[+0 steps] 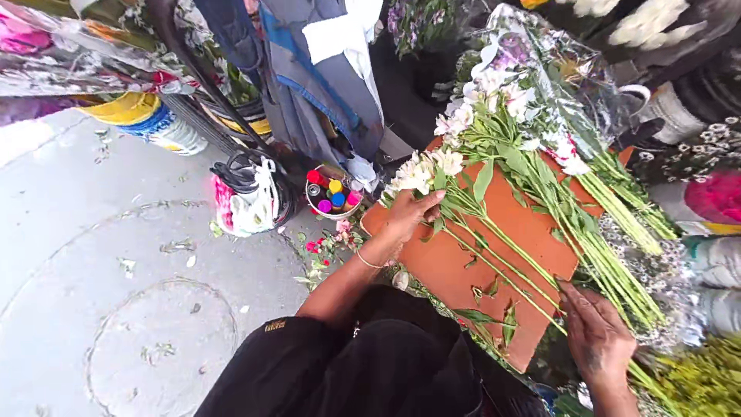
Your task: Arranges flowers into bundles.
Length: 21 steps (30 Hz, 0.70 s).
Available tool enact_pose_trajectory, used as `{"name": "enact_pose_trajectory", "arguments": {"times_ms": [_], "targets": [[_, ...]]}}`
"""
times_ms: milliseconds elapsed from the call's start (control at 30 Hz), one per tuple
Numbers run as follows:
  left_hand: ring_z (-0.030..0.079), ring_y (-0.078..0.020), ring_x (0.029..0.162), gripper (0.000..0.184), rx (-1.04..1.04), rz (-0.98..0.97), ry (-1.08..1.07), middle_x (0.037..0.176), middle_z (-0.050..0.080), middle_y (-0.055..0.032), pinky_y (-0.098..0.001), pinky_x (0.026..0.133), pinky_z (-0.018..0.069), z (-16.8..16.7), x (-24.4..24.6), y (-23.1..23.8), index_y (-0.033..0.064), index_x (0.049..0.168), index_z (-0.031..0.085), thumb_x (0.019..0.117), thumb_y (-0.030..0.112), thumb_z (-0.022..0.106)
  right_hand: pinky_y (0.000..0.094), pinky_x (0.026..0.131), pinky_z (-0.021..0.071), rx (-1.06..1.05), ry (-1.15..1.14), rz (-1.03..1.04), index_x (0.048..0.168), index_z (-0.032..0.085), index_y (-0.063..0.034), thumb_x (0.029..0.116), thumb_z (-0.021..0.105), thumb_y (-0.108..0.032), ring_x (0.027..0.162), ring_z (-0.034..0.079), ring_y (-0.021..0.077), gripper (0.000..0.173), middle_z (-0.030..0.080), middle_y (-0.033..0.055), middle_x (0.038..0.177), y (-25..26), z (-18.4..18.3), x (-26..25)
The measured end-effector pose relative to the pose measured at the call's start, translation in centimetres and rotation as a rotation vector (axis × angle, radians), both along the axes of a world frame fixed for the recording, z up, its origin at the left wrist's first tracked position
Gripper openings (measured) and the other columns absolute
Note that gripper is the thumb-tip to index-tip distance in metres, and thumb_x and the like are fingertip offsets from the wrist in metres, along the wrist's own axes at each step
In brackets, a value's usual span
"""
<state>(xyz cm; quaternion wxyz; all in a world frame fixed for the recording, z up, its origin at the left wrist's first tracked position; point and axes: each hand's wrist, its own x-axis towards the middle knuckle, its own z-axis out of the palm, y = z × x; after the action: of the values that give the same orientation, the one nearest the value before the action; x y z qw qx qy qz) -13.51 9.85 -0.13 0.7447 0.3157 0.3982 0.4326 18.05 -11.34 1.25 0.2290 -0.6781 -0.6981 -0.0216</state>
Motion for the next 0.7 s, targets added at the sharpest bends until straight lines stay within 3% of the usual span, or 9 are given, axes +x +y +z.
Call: {"name": "enact_pose_trajectory", "arguments": {"times_ms": [100,167,200,267,333,400,500,600,700], "targets": [[0.061,-0.0090,0.062,0.034,0.043,-0.004,0.255,0.088,0.066,-0.0086,-0.0237,0.061,0.0550,-1.4,-2.8,2.0,-0.0047,0.124,0.055,0.0981,0.012,0.068,0.0325,0.083,0.0552,-0.026,0.068,0.042,0.118,0.076,-0.0028,0.1021,0.056,-0.008,0.090,0.068,0.0273,0.027,0.068,0.0244,0.101,3.1,-4.3,-0.5],[0.064,-0.0114,0.069,0.053,0.068,-0.011,0.409,0.109,0.067,-0.0135,-0.0271,0.063,0.0566,-2.7,-5.1,2.3,-0.0009,0.143,0.047,0.0987,0.020,0.068,0.0331,0.083,0.0559,-0.052,0.089,0.049,0.117,0.077,-0.0040,0.1014,0.058,-0.009,0.089,0.068,0.0263,0.025,0.069,0.0222,0.101,3.3,-7.4,-0.2],[0.066,-0.0117,0.070,0.056,0.090,0.001,0.472,0.115,0.067,-0.0141,-0.0280,0.064,0.0575,-3.5,-6.1,2.1,-0.0003,0.146,0.045,0.0995,0.021,0.067,0.0357,0.083,0.0564,-0.062,0.082,0.039,0.116,0.077,-0.0037,0.1010,0.059,-0.010,0.089,0.069,0.0281,0.024,0.070,0.0227,0.100,3.1,-8.4,-0.2],[0.067,-0.0106,0.070,0.050,0.159,0.087,0.565,0.120,0.068,-0.0126,-0.0281,0.063,0.0580,-5.1,-7.7,1.2,-0.0005,0.143,0.048,0.1005,0.020,0.064,0.0384,0.082,0.0558,-0.065,0.054,0.008,0.116,0.077,-0.0036,0.1006,0.059,-0.008,0.088,0.068,0.0304,0.024,0.069,0.0236,0.099,2.6,-9.2,-0.6],[0.067,-0.0098,0.072,0.040,0.244,0.188,0.652,0.116,0.070,-0.0105,-0.0279,0.065,0.0581,-6.5,-8.6,0.0,-0.0006,0.136,0.056,0.1012,0.019,0.062,0.0428,0.081,0.0558,-0.059,-0.018,-0.022,0.116,0.077,-0.0067,0.1006,0.060,-0.009,0.089,0.068,0.0334,0.023,0.070,0.0227,0.098,2.2,-9.6,-0.8],[0.067,-0.0099,0.073,0.035,0.371,0.247,0.748,0.112,0.072,-0.0108,-0.0281,0.067,0.0575,-7.4,-8.6,-1.3,-0.0022,0.128,0.062,0.1012,0.020,0.061,0.0505,0.083,0.0496,-0.052,-0.079,-0.042,0.116,0.078,-0.0099,0.1016,0.059,-0.013,0.090,0.067,0.0368,0.024,0.070,0.0211,0.097,2.2,-9.9,-0.9],[0.066,-0.0130,0.075,0.032,0.582,0.270,0.923,0.105,0.073,-0.0123,-0.0279,0.069,0.0563,-8.3,-7.3,-2.5,-0.0013,0.118,0.069,0.0995,0.025,0.066,0.0563,0.085,0.0462,-0.082,-0.128,-0.060,0.119,0.075,-0.0066,0.1037,0.055,-0.020,0.092,0.066,0.0413,0.028,0.071,0.0219,0.098,2.8,-9.5,-1.0],[0.071,-0.0261,0.089,0.032,0.687,0.251,1.046,0.103,0.074,-0.0151,-0.0408,0.082,0.0580,-9.5,-5.9,-2.3,0.0020,0.113,0.074,0.0958,0.028,0.070,0.0534,0.087,0.0471,-0.105,-0.097,-0.050,0.120,0.073,-0.0032,0.1026,0.057,-0.025,0.096,0.064,0.0419,0.032,0.071,0.0227,0.101,3.3,-8.8,-1.2],[0.071,-0.0264,0.091,0.025,0.713,0.284,1.034,0.101,0.073,-0.0155,-0.0388,0.084,0.0584,-9.9,-5.4,-1.1,0.0026,0.109,0.076,0.0949,0.023,0.071,0.0500,0.091,0.0476,-0.079,-0.025,0.013,0.120,0.072,0.0000,0.1007,0.062,-0.032,0.099,0.063,0.0406,0.039,0.068,0.0263,0.106,3.9,-7.5,-0.5]]}}
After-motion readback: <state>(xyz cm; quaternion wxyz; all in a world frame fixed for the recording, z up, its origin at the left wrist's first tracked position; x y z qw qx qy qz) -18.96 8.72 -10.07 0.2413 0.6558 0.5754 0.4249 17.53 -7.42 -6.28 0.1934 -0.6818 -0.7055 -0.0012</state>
